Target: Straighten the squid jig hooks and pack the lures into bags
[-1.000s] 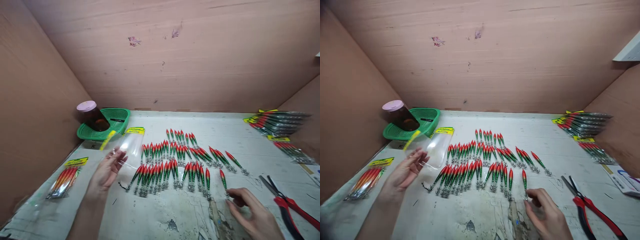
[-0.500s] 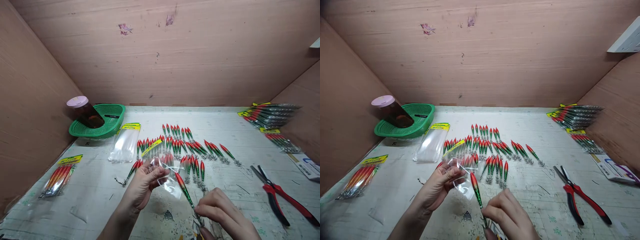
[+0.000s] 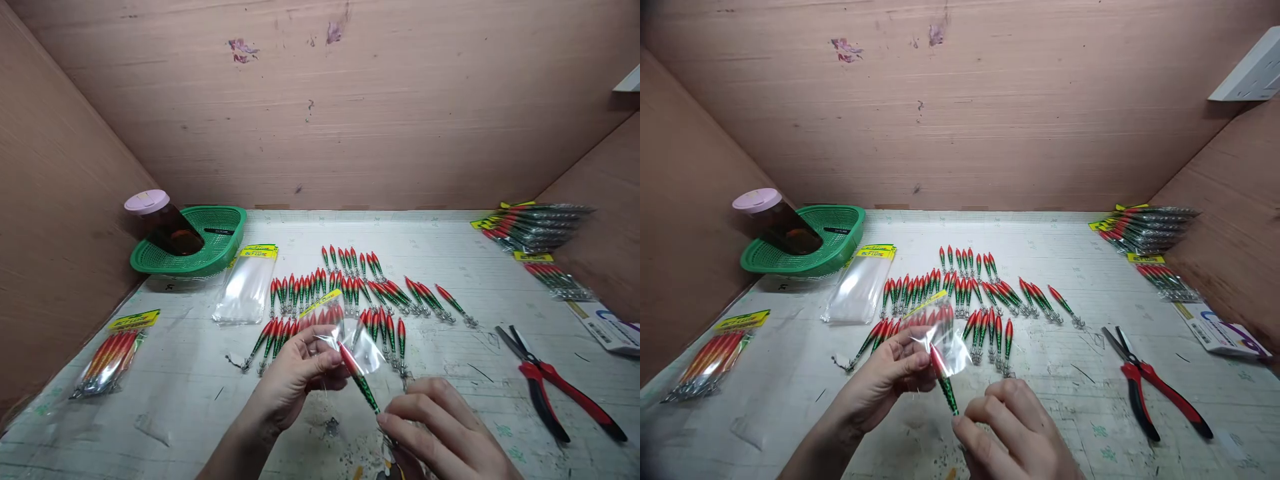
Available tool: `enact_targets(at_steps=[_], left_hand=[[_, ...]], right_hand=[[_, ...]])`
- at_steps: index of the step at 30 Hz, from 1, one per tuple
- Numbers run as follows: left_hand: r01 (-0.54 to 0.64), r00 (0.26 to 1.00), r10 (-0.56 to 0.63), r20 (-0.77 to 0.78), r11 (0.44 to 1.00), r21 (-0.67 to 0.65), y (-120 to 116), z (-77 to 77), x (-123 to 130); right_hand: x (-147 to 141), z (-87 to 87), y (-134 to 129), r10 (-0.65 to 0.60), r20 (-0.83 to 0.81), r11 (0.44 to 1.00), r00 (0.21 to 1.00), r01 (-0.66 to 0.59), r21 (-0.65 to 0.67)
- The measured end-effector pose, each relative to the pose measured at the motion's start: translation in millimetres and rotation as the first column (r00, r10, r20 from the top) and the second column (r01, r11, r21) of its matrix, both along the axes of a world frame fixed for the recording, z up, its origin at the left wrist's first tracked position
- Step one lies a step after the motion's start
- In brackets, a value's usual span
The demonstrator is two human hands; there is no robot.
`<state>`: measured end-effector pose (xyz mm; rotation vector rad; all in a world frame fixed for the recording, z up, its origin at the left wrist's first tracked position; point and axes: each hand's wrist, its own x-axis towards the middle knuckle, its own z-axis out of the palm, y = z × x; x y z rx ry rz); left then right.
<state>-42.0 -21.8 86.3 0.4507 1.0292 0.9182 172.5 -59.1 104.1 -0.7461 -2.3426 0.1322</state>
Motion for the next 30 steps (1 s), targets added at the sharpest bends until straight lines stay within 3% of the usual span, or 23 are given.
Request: enact_targets(at_steps=[7,11,16,24,30], left_hand=[[0.186,0.983,-0.186,-0.002,0.980,0.074,-9.3,5.0,8.0],[0.130,0.989,-0.136,0.048,0.984,0.119,-7.5,8.0,5.7],[0.027,0.986,-0.038,0.161,0.997,0.071,-5.8,11.2,4.7],[0.041,0.946,-0.036,0.321,0.999,-0.010,-11.3,15.0,10.0],[0.080,0.934,-0.070,0.351,0.997,-0.016,-13.9,12.8,9.8]], right_hand=[[-0.5,-8.2,-2.8,-0.133,0.077,0.980,0.988,0.119,0.162],[-1.0,-20.4,-7.1,-0.191,0.042,0.972,0.981,0.183,0.149],[2.9,-30.6,-4.6,-0.178,0.023,0.942,0.984,0.164,0.292],[2.2,-27.9,-9.6,-0.178,-0.119,0.978,0.977,0.189,0.090],[7.1,-28.1,-5.2,-0.163,-0.145,0.983,0.976,0.174,0.066]])
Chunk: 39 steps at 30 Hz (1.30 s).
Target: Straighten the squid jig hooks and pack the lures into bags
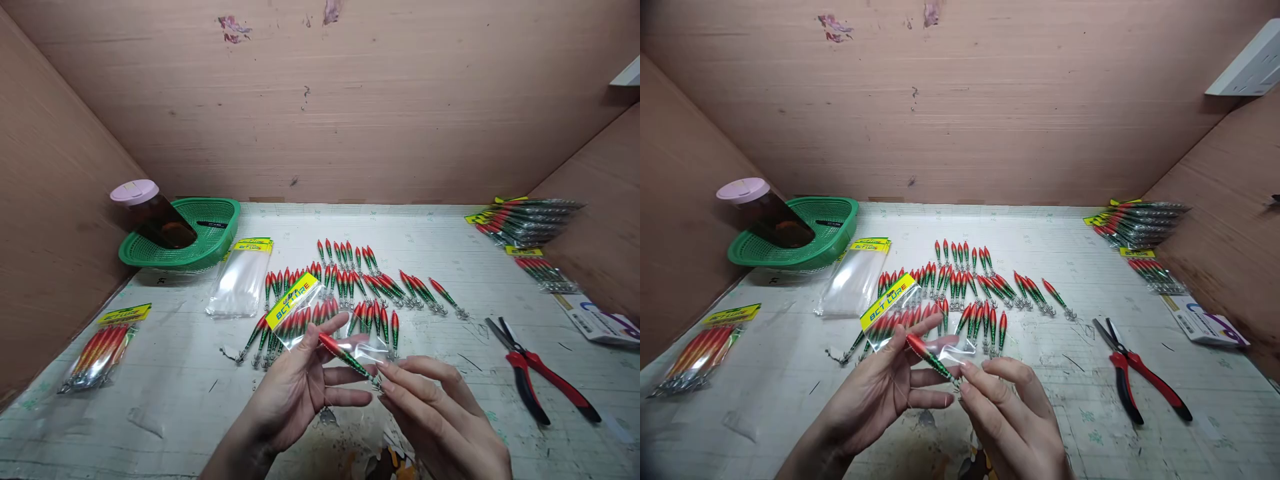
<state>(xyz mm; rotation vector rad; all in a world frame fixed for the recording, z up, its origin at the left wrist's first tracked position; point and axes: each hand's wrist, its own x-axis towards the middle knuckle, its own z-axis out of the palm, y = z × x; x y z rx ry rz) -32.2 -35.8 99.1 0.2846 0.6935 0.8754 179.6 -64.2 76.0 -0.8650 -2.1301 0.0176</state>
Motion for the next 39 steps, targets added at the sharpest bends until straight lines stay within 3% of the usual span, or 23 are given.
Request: enact_targets(at_steps=[6,11,20,24,29,32,39], left_hand=[[0.003,0.999,-0.002,-0.050,1.000,0.023,-2.3,-4.7,4.3],[0.119,0.989,-0.118,-0.084,0.993,0.008,-2.1,-1.3,3.0],[0.151,0.988,-0.151,-0.013,0.988,0.009,-4.1,-7.7,3.2],[0.046,0.997,-0.049,0.057,0.997,0.056,-8.1,-11.9,11.5],[-0.094,0.988,0.082,0.130,0.991,0.092,-9.7,-17.3,21.2],[-0.132,0.986,0.124,0.108,0.989,0.067,-8.7,-20.9,25.3],[-0.224,0.972,0.221,0.080,0.974,0.027,-11.3,-22.8,35.1]], right_hand=[[-1.3,-0.8,-1.2,-0.017,0.044,0.996,0.999,0.013,0.094],[1.4,-0.6,-0.1,-0.094,0.041,0.992,0.995,0.090,0.092],[-3.3,9.2,3.8,-0.041,0.096,0.992,0.995,0.029,0.125],[-11.7,5.2,3.1,-0.028,0.067,0.996,0.997,0.023,0.083],[-19.3,2.1,0.5,-0.270,-0.096,0.960,0.958,0.260,-0.098],[-19.4,4.2,-1.1,-0.247,-0.077,0.954,0.966,0.228,-0.197],[-23.4,10.3,3.8,-0.247,-0.054,0.957,0.967,0.235,-0.171]])
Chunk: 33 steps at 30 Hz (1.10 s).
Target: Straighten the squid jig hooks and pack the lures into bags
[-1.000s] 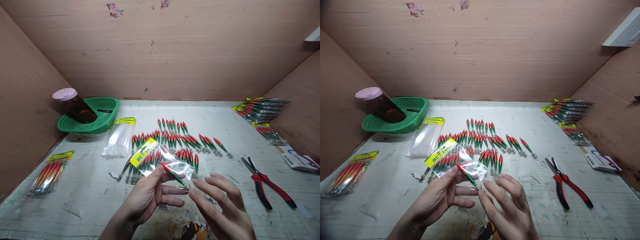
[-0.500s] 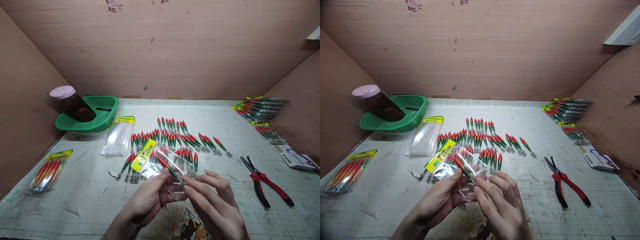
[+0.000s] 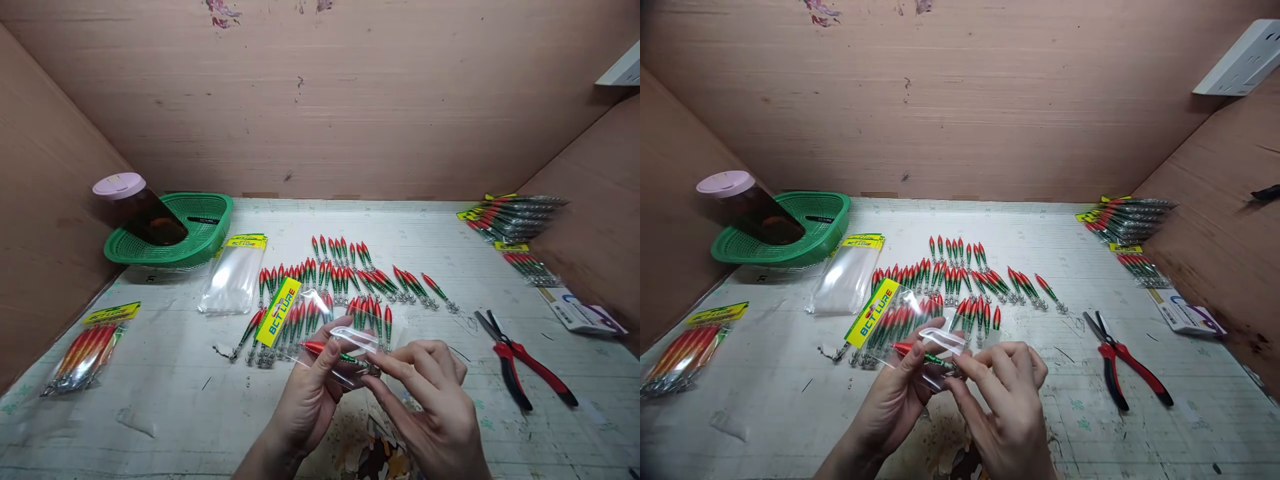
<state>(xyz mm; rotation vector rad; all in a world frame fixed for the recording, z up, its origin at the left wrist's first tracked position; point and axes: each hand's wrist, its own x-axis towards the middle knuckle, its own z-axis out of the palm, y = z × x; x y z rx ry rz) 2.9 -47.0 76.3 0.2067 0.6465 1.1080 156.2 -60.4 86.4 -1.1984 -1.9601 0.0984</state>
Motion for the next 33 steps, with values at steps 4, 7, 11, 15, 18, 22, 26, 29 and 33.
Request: enact_targets(at_steps=[4,7,11,15,18,22,26,29,33], left_hand=[[0.017,1.000,-0.018,0.012,1.000,0.017,-3.5,0.5,5.9],[0.040,0.999,-0.041,0.036,0.999,0.032,-6.6,-0.3,7.3],[0.059,0.991,-0.069,0.116,0.995,0.086,-9.3,-5.2,6.2],[0.053,0.971,-0.065,0.229,0.997,0.056,-7.5,-12.5,4.8],[-0.009,0.971,0.008,0.237,1.000,0.000,-3.1,-16.9,-0.2],[-0.099,0.972,0.113,0.208,0.992,-0.080,3.3,-18.7,-11.8],[-0.159,0.980,0.177,0.088,0.971,-0.176,4.6,-12.9,-14.8],[-0.171,0.984,0.178,0.022,0.968,-0.185,2.7,-7.5,-10.9],[-0.155,0.987,0.161,0.016,0.970,-0.189,1.6,-5.9,-8.1]], right_hand=[[-8.0,-0.3,2.0,0.040,-0.056,0.999,0.998,-0.040,-0.003],[-7.9,-2.9,0.4,0.084,-0.071,0.996,0.994,-0.087,-0.035],[-4.4,-3.0,-1.1,0.136,-0.005,0.988,0.991,-0.136,-0.077],[-0.2,4.6,-1.3,0.249,0.064,0.967,0.966,-0.245,-0.068],[16.7,6.0,1.7,0.141,0.013,0.990,0.990,-0.141,0.002],[51.5,-15.1,14.2,-0.079,0.067,0.990,0.995,0.086,-0.114],[60.4,-54.2,25.6,0.025,0.180,0.949,0.983,0.033,-0.312],[51.5,-74.7,27.1,0.015,0.176,0.949,0.984,0.041,-0.312],[56.6,-67.1,18.3,-0.011,0.139,0.956,0.990,0.051,-0.288]])
